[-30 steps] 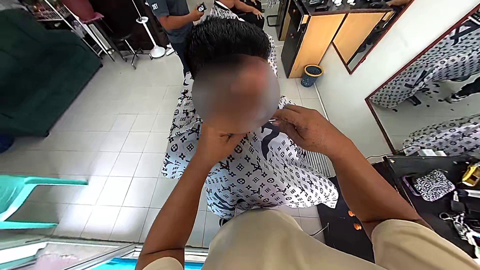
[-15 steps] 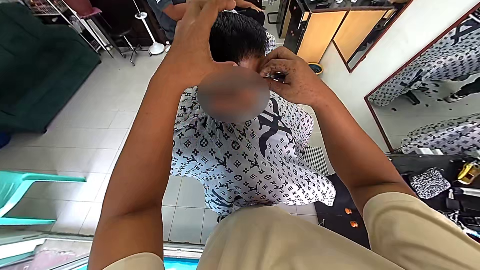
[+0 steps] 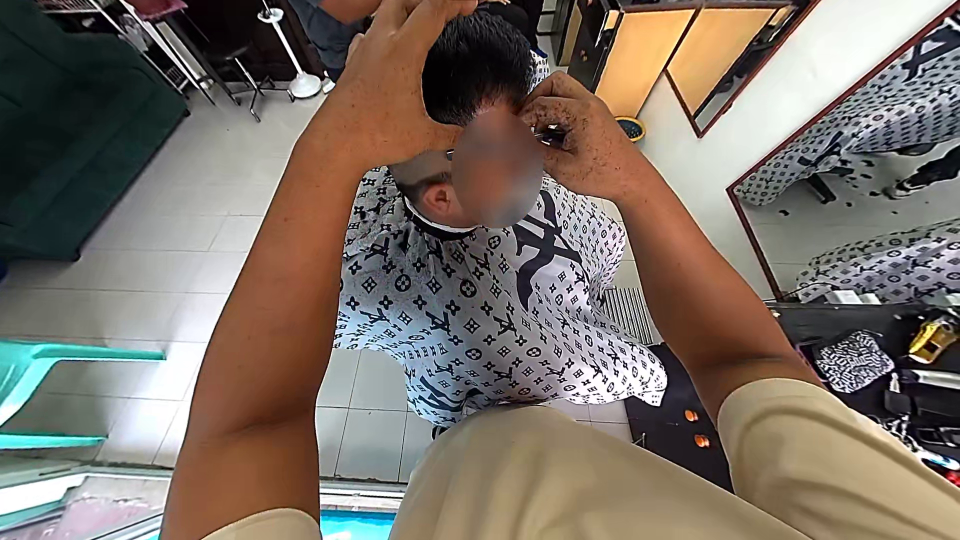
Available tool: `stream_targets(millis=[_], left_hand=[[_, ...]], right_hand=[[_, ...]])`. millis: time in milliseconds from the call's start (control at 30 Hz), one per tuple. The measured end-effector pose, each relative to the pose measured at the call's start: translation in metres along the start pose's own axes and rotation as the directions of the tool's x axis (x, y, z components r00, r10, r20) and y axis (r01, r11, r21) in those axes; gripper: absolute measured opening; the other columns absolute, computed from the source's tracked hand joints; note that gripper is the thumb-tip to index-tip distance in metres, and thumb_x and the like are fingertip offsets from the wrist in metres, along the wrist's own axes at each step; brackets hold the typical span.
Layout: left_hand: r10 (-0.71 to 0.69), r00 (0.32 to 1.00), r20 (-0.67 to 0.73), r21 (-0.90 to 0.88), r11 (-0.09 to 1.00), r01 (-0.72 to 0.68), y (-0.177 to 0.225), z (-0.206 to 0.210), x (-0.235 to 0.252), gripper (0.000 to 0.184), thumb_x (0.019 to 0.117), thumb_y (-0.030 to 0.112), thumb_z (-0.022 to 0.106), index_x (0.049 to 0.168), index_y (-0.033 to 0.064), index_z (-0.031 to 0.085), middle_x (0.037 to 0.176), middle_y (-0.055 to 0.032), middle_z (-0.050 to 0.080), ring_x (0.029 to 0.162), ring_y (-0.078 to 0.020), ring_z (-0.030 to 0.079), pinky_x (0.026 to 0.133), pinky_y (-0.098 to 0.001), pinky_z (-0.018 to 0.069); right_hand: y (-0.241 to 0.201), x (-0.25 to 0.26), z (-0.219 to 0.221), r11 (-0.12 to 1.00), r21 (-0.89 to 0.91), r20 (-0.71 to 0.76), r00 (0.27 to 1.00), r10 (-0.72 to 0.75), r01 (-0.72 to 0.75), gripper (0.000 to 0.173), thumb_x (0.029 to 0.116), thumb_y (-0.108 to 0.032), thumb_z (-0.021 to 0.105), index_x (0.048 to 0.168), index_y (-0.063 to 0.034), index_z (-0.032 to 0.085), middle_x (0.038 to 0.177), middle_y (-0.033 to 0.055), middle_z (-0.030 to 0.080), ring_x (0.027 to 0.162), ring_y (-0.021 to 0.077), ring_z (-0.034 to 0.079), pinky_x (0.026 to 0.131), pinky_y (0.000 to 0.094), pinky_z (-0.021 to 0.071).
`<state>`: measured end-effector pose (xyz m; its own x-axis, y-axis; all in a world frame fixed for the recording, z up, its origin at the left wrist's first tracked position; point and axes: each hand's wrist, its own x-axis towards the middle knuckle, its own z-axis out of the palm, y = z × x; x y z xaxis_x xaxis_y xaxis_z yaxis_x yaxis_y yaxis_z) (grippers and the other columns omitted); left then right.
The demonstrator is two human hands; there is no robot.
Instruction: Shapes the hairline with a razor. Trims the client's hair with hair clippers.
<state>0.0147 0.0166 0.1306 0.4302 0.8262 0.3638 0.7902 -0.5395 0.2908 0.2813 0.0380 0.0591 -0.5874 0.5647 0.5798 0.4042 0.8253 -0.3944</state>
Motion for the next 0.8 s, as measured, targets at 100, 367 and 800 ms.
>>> stream_targets(millis=[100, 367, 800], left_hand=[[0.004, 1.000, -0.005, -0.001, 1.000, -0.004, 0.0002, 0.0000, 0.0003, 0.092, 0.0737, 0.040, 0.085, 0.154, 0.0267, 0.043, 0.155, -0.0143, 0.044, 0.143, -0.0355, 0.042, 0.114, -0.0635, 0.0312], [-0.007, 1.000, -0.029, -0.021, 1.000, 0.006, 0.0006, 0.0004, -0.0012, 0.088, 0.0747, 0.040, 0.085, 0.152, 0.0224, 0.046, 0.154, -0.0154, 0.045, 0.141, -0.0365, 0.044, 0.113, -0.0631, 0.0324], [-0.040, 0.999, -0.016, 0.000, 0.999, 0.040, 0.0042, -0.0007, -0.0017, 0.085, 0.0768, 0.041, 0.084, 0.150, 0.0171, 0.048, 0.150, -0.0201, 0.048, 0.139, -0.0391, 0.046, 0.113, -0.0615, 0.0348]], right_hand=[[0.0014, 0.0008, 0.0005, 1.000, -0.002, -0.004, 1.000, -0.009, 0.009, 0.019, 0.0991, -0.020, 0.063, 0.106, -0.0039, 0.072, 0.109, 0.0118, 0.059, 0.099, 0.0119, 0.058, 0.084, 0.0207, 0.0492], [0.0002, 0.0016, 0.0014, 1.000, -0.015, -0.001, 1.000, -0.021, 0.021, 0.020, 0.0984, -0.020, 0.064, 0.106, -0.0048, 0.074, 0.110, 0.0116, 0.059, 0.102, 0.0126, 0.057, 0.087, 0.0218, 0.0476], [0.0007, 0.0008, 0.0036, 0.999, -0.030, -0.008, 0.999, -0.033, 0.033, 0.019, 0.0992, -0.019, 0.063, 0.107, -0.0045, 0.074, 0.109, 0.0127, 0.058, 0.101, 0.0137, 0.057, 0.085, 0.0218, 0.0482]])
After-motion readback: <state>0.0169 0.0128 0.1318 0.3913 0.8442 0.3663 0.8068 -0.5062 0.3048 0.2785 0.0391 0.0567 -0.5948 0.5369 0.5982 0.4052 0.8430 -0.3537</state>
